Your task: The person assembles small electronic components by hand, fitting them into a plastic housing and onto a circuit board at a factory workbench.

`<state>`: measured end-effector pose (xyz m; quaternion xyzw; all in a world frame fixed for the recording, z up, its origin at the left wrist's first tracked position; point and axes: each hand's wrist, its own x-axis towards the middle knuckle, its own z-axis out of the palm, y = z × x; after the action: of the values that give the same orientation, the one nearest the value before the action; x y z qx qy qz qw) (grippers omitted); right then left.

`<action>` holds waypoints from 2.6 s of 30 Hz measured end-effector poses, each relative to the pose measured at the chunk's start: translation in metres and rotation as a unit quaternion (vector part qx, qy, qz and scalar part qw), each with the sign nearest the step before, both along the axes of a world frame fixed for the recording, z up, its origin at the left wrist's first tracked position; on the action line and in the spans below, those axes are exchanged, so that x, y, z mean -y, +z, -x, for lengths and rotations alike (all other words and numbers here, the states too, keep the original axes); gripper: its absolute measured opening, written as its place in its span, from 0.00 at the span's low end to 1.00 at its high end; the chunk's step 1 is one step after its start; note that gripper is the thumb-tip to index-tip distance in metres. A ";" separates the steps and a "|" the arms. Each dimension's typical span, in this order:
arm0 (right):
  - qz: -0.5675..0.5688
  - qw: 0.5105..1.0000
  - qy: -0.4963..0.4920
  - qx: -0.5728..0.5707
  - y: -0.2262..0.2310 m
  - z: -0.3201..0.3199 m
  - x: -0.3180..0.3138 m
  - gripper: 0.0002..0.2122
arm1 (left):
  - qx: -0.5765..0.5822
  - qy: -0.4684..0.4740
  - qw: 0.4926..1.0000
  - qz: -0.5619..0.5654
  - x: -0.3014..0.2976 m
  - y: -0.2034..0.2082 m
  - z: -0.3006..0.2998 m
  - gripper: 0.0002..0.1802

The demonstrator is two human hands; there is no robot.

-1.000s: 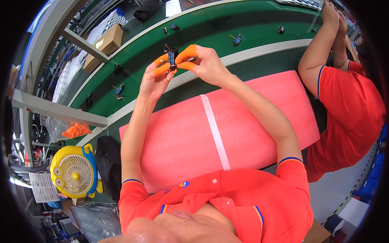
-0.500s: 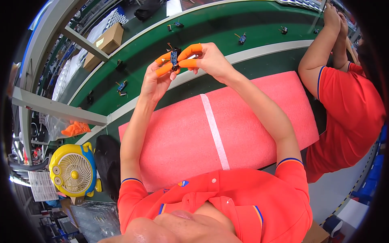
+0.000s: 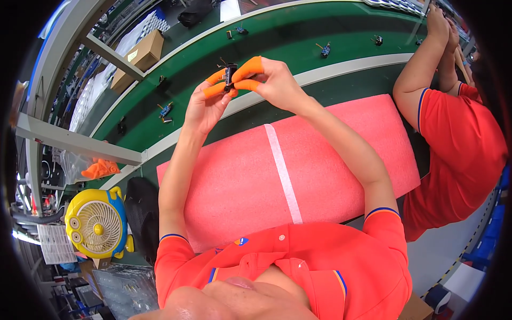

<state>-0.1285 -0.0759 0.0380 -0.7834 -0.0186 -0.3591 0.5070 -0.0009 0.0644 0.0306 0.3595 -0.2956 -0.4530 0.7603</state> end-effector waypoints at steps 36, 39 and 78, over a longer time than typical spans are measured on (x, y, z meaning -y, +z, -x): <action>0.484 0.860 -0.100 0.130 -0.042 0.000 0.009 0.18 | 0.433 0.195 0.879 -0.040 0.015 -0.029 0.018 0.20; 0.486 0.861 -0.078 0.131 -0.040 0.003 0.010 0.17 | 0.466 0.180 0.865 -0.047 0.012 -0.026 0.017 0.21; 0.283 0.936 -0.156 0.138 -0.056 -0.008 -0.010 0.22 | 0.527 0.241 0.809 -0.096 0.017 -0.019 0.025 0.28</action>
<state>-0.1210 -0.0658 -0.0175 -0.8303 -0.0669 -0.5179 0.1945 -0.0256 0.0476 0.0116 0.6740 -0.5101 -0.0225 0.5338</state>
